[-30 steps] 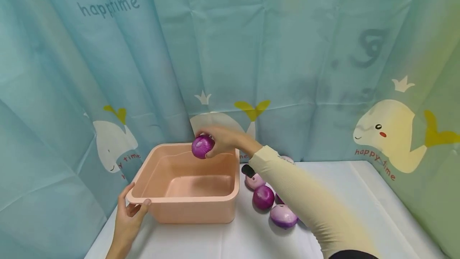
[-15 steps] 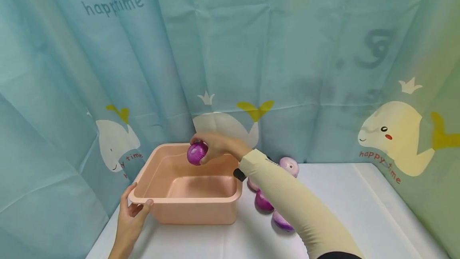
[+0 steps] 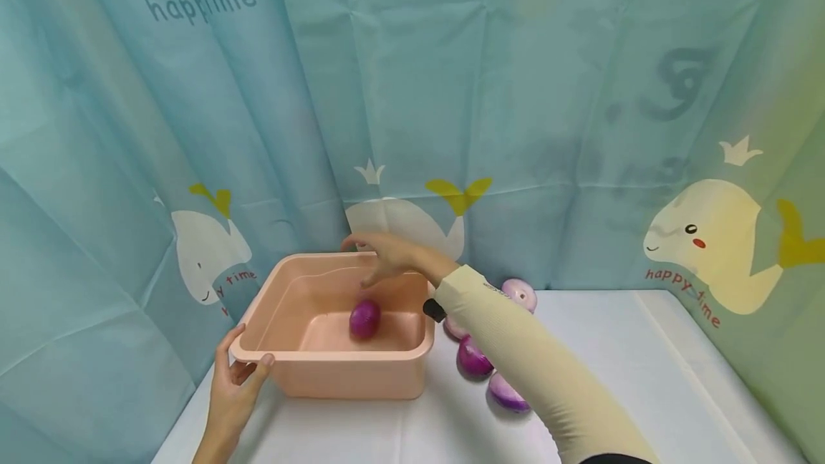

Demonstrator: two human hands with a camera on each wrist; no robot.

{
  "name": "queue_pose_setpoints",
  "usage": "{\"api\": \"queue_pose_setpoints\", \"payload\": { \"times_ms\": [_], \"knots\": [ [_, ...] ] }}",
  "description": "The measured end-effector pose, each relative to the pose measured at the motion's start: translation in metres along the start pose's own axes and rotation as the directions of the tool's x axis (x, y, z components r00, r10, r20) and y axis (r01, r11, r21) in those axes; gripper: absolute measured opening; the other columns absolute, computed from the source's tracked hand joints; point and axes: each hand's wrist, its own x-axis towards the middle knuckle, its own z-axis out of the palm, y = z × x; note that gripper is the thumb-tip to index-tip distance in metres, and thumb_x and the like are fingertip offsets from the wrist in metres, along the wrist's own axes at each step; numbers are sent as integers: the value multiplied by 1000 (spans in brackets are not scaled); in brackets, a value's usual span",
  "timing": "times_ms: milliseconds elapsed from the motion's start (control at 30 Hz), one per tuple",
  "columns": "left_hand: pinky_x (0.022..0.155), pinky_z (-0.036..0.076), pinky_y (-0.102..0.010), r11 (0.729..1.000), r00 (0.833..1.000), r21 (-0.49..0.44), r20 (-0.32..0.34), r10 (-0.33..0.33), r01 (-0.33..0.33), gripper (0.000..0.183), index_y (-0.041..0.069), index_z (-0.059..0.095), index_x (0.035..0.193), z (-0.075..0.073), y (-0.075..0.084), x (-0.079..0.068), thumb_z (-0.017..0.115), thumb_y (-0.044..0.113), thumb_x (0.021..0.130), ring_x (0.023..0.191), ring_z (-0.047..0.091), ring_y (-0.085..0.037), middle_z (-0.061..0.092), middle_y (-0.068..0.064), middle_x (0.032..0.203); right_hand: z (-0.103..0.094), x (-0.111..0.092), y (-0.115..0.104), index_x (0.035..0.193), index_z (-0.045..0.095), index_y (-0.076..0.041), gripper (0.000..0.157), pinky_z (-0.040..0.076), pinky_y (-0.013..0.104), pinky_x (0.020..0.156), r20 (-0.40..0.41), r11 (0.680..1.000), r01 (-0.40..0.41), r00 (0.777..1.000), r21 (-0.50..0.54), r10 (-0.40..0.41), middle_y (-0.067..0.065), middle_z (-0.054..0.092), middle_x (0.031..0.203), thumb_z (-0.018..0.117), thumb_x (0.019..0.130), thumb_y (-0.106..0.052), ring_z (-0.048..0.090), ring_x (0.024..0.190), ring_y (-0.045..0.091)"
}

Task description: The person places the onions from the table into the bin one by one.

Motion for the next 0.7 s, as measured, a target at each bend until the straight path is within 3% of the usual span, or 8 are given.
{"api": "queue_pose_setpoints", "payload": {
  "times_ms": [100, 300, 500, 700],
  "knots": [
    [81, 51, -12, 1000, 1000, 14, -4, 3, -3, 77, 26, 27, 161, 1, 0, 0, 72, 17, 98, 106, 56, 6, 41, -15, 155, -5, -6, 1, 151, 47, -10, 74, 47, 53, 104, 1, 1000, 29, 1000, -6, -29, 17, 45, 155, 83, 86, -12, 42, 143, 37],
    [81, 52, -13, 999, 1000, 31, -16, 17, -17, 77, 24, 28, 160, 3, -2, 1, 73, 16, 97, 106, 55, 10, 39, -14, 157, -16, -31, 11, 154, 45, -9, 81, 47, 54, 103, -56, 997, 66, 996, -42, -69, 13, 47, 154, 86, 84, -18, 51, 129, 38],
    [81, 51, -11, 999, 1000, 35, -19, 13, -12, 77, 24, 27, 160, 4, -2, 2, 72, 17, 98, 106, 54, 10, 38, -14, 158, -30, -71, 24, 155, 46, -15, 80, 49, 55, 100, -130, 999, 28, 991, -31, -32, 7, 47, 156, 86, 85, -21, 50, 132, 39],
    [79, 50, -10, 999, 999, 38, -27, 22, -21, 76, 22, 28, 160, 2, -2, 2, 71, 15, 98, 104, 55, 9, 38, -15, 157, -39, -114, 43, 155, 46, -18, 81, 52, 54, 93, -204, 996, -11, 979, -90, -7, 4, 48, 155, 86, 85, -28, 57, 124, 37]
  ]
}}
